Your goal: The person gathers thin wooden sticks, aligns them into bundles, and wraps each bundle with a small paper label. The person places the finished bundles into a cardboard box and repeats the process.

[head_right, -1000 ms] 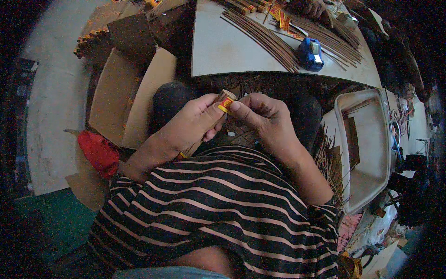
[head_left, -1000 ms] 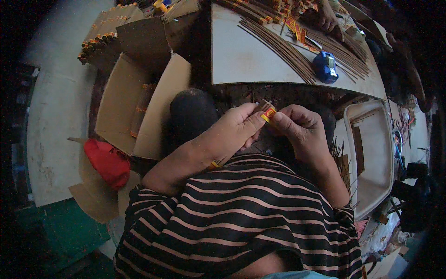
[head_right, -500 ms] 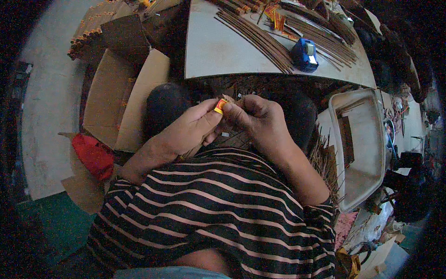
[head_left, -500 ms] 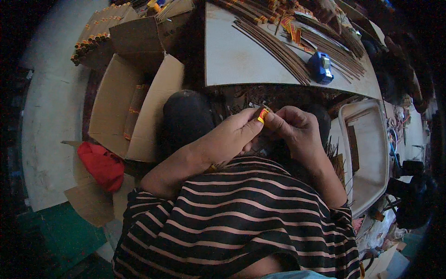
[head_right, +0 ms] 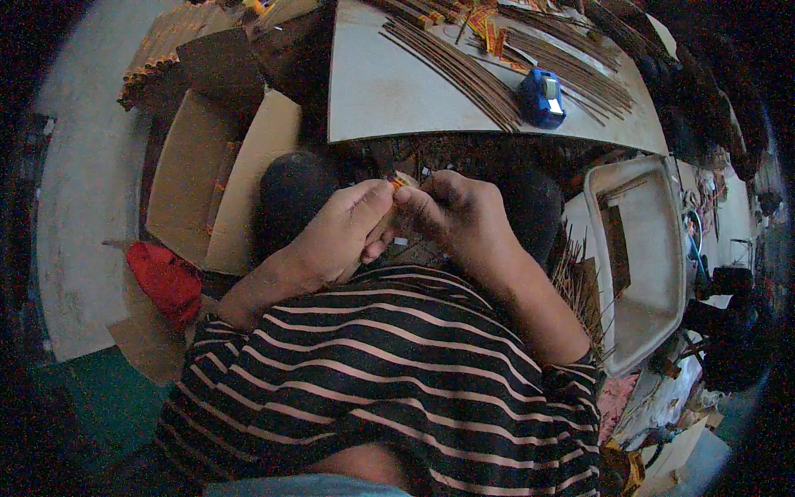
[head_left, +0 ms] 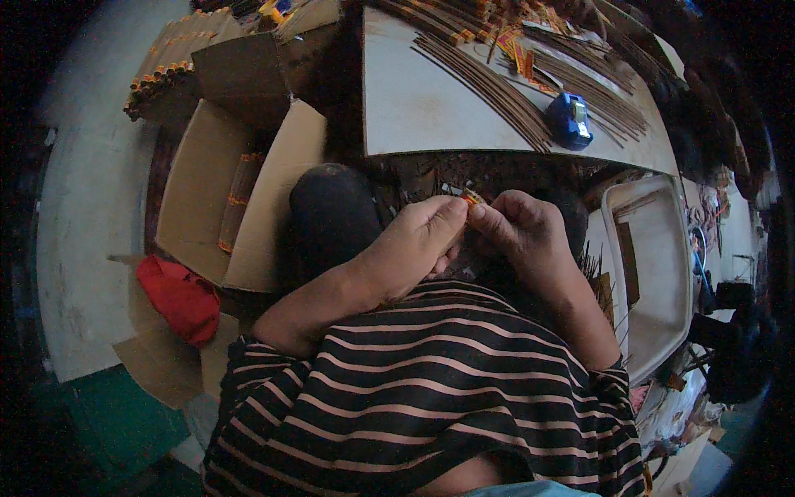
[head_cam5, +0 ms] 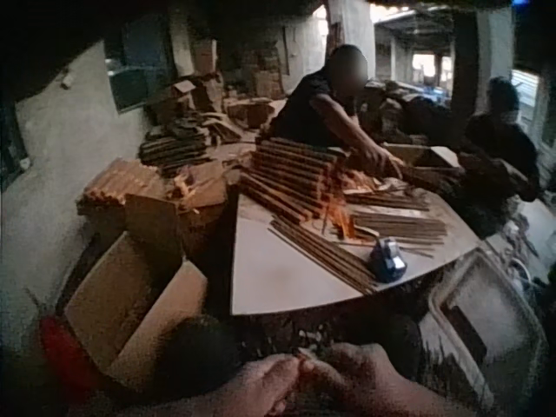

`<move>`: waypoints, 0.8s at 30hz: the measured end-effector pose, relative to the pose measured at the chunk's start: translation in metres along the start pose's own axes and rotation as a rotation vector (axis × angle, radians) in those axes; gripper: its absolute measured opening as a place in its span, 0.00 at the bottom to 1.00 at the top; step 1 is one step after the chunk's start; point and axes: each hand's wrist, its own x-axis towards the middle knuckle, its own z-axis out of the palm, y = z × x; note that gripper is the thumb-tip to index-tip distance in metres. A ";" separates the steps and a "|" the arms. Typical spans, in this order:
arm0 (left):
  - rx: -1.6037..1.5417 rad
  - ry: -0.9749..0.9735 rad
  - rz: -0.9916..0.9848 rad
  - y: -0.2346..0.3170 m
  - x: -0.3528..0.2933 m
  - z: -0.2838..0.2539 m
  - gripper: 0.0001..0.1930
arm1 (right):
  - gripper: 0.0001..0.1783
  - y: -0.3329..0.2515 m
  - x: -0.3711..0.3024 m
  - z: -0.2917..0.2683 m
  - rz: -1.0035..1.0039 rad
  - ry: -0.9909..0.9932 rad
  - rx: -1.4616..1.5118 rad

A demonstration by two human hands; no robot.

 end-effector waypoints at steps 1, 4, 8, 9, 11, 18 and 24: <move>-0.036 -0.005 -0.002 0.000 -0.001 0.000 0.18 | 0.15 0.000 0.000 -0.001 0.005 -0.011 -0.007; -0.049 -0.029 -0.004 0.003 -0.001 0.000 0.17 | 0.16 0.007 0.002 -0.003 -0.004 -0.051 0.083; -0.027 -0.049 -0.021 0.004 -0.003 0.000 0.19 | 0.16 0.017 0.005 -0.005 -0.078 -0.105 0.212; -0.026 -0.055 -0.013 0.004 -0.003 0.001 0.19 | 0.15 0.021 0.007 -0.007 -0.105 -0.125 0.214; -0.025 -0.065 0.004 0.004 -0.004 0.001 0.19 | 0.15 0.030 0.011 -0.009 -0.159 -0.166 0.215; -0.022 -0.036 0.011 0.008 -0.003 0.007 0.19 | 0.14 0.044 0.015 -0.002 -0.246 -0.082 0.288; -0.017 -0.057 0.019 0.006 0.001 0.008 0.20 | 0.14 0.046 0.015 -0.002 -0.346 -0.046 0.281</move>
